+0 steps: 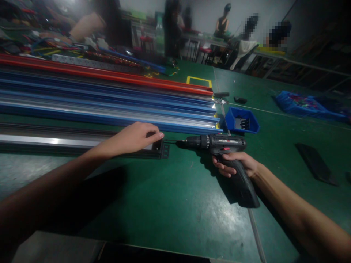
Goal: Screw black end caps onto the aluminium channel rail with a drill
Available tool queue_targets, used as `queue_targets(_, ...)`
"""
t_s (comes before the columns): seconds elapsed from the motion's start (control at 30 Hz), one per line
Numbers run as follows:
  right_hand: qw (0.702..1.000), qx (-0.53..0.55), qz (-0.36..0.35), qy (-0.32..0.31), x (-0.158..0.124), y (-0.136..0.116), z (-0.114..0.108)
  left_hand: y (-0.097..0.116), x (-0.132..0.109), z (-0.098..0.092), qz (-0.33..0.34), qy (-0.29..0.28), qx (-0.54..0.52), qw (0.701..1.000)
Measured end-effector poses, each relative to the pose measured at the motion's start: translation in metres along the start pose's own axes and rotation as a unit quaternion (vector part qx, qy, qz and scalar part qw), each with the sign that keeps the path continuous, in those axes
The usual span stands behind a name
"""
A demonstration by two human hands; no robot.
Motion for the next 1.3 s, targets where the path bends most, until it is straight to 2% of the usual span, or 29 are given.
queue_targets(1.3,1.0,0.005,0.0,0.015,0.0001,0.001,-0.0013,-0.0035,0.0001,0.0009,0.001,0.0,-0.005,1.0)
Point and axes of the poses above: each hand's wrist, its own x-axis towards the middle knuckle, its own z-axis out of the palm, y = z × x, the point moved 3 cm from there along x, towards the middle knuckle, and after that the axes turned 13 degrees about -z, right-handed, at the moved point
